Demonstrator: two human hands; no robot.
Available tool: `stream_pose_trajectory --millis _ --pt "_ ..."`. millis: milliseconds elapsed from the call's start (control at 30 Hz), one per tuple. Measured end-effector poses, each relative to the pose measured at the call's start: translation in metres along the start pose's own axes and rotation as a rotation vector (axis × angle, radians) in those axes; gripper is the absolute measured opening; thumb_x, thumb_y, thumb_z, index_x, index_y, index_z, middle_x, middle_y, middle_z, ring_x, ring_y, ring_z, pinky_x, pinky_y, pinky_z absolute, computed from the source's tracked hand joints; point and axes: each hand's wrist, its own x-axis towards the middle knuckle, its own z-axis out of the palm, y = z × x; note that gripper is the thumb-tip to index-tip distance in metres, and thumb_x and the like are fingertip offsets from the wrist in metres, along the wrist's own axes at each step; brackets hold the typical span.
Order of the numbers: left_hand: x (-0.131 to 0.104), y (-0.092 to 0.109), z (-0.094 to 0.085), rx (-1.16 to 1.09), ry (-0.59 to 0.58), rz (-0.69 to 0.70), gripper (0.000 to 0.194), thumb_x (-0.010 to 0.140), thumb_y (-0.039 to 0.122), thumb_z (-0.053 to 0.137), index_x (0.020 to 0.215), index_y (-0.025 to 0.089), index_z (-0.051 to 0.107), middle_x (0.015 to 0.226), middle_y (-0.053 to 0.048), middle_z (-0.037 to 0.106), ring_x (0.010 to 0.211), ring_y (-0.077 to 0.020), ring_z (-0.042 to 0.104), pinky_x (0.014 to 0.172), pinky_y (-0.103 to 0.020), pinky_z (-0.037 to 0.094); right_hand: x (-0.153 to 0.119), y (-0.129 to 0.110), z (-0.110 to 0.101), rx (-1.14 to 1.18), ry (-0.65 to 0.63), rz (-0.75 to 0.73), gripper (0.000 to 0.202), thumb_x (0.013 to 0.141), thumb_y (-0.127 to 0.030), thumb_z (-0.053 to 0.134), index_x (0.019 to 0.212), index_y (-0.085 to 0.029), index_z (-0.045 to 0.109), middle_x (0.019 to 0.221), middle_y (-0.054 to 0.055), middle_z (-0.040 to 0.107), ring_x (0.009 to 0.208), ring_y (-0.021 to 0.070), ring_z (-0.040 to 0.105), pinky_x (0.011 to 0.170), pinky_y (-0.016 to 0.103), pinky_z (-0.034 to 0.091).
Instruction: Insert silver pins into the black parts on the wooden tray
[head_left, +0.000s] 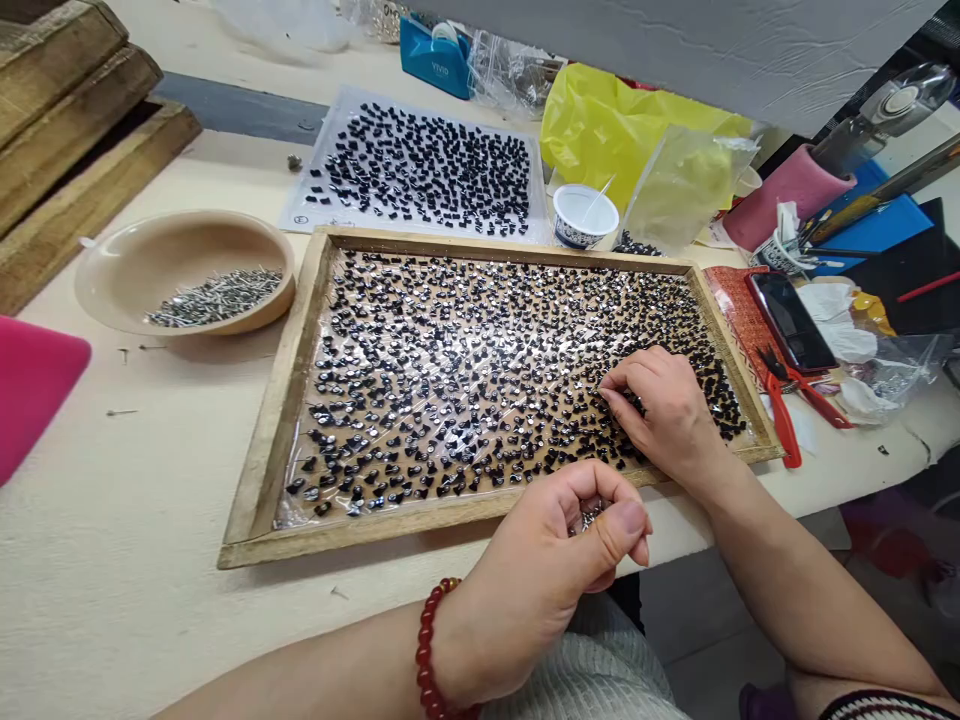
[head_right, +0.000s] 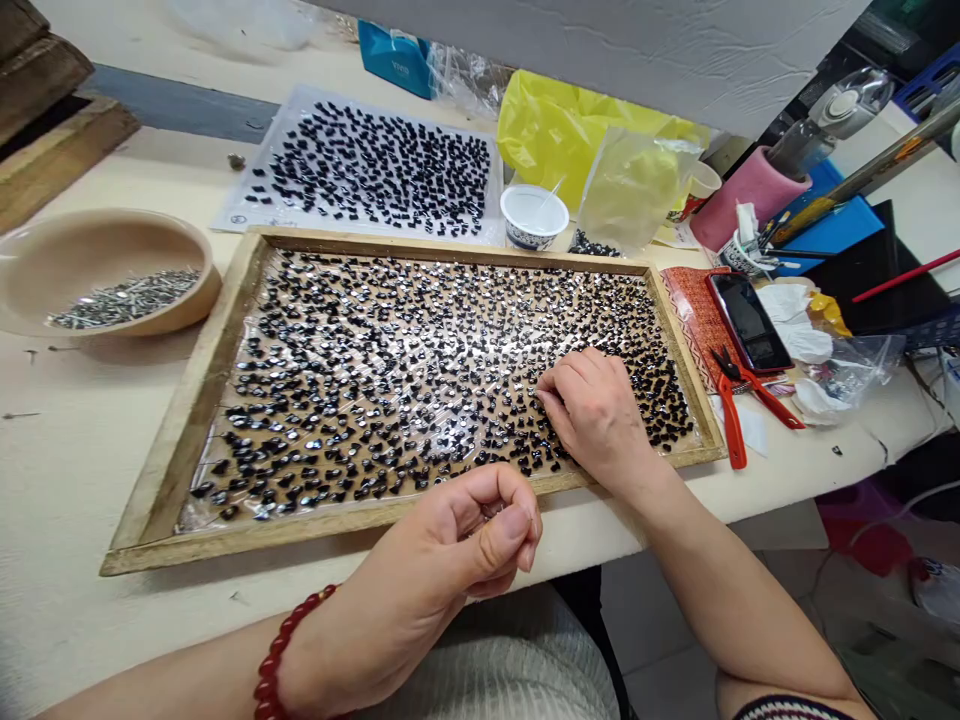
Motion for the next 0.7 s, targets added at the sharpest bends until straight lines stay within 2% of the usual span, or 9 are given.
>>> stream_pose_trajectory --millis 133,267,333,433,500,700 --pt "0.001 0.001 0.0 -0.014 0.001 -0.009 0.028 0.084 0.039 0.06 0.076 0.014 0.05 0.065 0.002 0.049 0.054 -0.0061 0.03 0.05 -0.022 0.019 0.0 0.002 -0.001 0.019 0.0 0.006 0.011 0.087 -0.022 0.052 0.078 -0.019 0.057 0.08 0.002 0.064 0.08 0.0174 0.053 0.074 0.033 0.034" --pt "0.001 0.002 0.0 -0.043 0.021 -0.001 0.033 0.089 0.042 0.052 0.071 0.014 0.047 0.059 0.004 0.041 0.052 -0.006 0.026 0.049 -0.023 0.015 -0.004 -0.002 -0.013 0.137 0.062 0.042 0.006 0.085 -0.022 0.056 0.081 -0.02 0.059 0.081 0.003 0.064 0.081 0.0176 0.054 0.077 0.035 0.038" --pt "0.001 0.002 0.0 -0.056 0.044 0.032 0.03 0.088 0.039 0.053 0.073 0.015 0.046 0.061 0.005 0.039 0.052 -0.0061 0.024 0.049 -0.023 0.016 -0.009 -0.008 -0.024 0.324 0.061 0.051 0.002 0.084 -0.02 0.057 0.083 -0.021 0.06 0.08 0.003 0.063 0.08 0.017 0.055 0.075 0.034 0.041" --pt "0.0 0.002 -0.001 -0.069 0.064 0.063 0.025 0.087 0.036 0.057 0.077 0.016 0.046 0.06 0.006 0.037 0.053 -0.0064 0.024 0.05 -0.023 0.018 -0.021 -0.021 -0.038 0.703 -0.062 0.029 0.007 0.082 -0.019 0.059 0.089 -0.021 0.06 0.08 0.003 0.06 0.079 0.0162 0.055 0.07 0.033 0.045" --pt "0.0 0.002 0.0 -0.063 0.058 0.054 0.025 0.086 0.036 0.059 0.076 0.016 0.046 0.059 0.007 0.036 0.053 -0.0066 0.024 0.05 -0.022 0.019 -0.028 -0.028 -0.043 0.842 -0.093 0.023 0.012 0.081 -0.017 0.059 0.092 -0.021 0.059 0.081 0.003 0.058 0.079 0.0158 0.054 0.068 0.032 0.045" --pt "0.0 0.001 0.001 -0.042 0.056 0.026 0.028 0.082 0.035 0.064 0.073 0.016 0.047 0.057 0.007 0.038 0.052 -0.0063 0.025 0.049 -0.022 0.019 -0.035 -0.035 -0.041 0.873 -0.048 0.046 0.016 0.077 -0.009 0.061 0.087 -0.022 0.059 0.076 0.002 0.056 0.076 0.0149 0.053 0.067 0.032 0.045"
